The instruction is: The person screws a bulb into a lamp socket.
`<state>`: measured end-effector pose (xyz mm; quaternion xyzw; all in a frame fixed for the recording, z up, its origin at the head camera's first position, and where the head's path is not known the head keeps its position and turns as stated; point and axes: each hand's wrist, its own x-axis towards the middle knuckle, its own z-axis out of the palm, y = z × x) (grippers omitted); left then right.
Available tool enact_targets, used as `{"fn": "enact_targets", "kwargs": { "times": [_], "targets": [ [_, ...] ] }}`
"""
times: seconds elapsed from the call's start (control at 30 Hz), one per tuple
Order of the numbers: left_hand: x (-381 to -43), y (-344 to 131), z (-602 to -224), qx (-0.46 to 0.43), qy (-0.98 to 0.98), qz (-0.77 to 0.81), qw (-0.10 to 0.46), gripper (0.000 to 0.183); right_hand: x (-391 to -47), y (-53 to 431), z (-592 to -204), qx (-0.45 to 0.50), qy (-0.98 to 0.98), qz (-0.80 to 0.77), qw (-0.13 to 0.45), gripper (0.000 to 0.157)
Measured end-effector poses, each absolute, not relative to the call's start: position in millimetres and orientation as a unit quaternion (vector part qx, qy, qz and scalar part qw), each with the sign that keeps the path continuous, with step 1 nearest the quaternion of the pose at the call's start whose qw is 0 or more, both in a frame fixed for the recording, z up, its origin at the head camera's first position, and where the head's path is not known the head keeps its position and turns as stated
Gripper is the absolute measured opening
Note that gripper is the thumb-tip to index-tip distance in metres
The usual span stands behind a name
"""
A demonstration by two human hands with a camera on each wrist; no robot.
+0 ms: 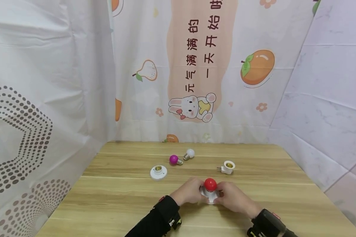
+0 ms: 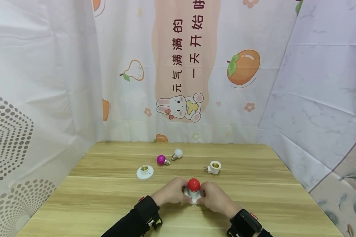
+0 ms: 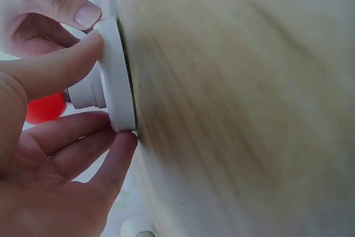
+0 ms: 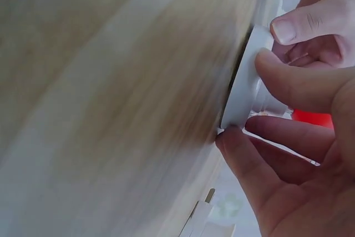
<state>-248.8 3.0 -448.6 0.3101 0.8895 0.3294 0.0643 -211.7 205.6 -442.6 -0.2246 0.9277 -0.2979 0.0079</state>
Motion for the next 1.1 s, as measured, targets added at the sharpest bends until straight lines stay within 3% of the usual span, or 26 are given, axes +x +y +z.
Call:
{"fn": "enact_targets", "kwargs": {
  "times": [0.43,1.0,1.1],
  "targets": [
    [-247,2,-446,0.277,0.895,0.338,0.089,0.031,-214,201,-442,-0.210,0.933,-0.292,0.023,0.032],
    [-245,-4,-443,0.286,0.889,0.347,0.092,0.026,-215,199,-443,-0.214,0.936,-0.279,0.009,0.031],
    [-246,-10,-439,0.272,0.892,0.347,0.100,0.036,-215,200,-444,-0.211,0.936,-0.282,0.011,0.032]
  ]
}}
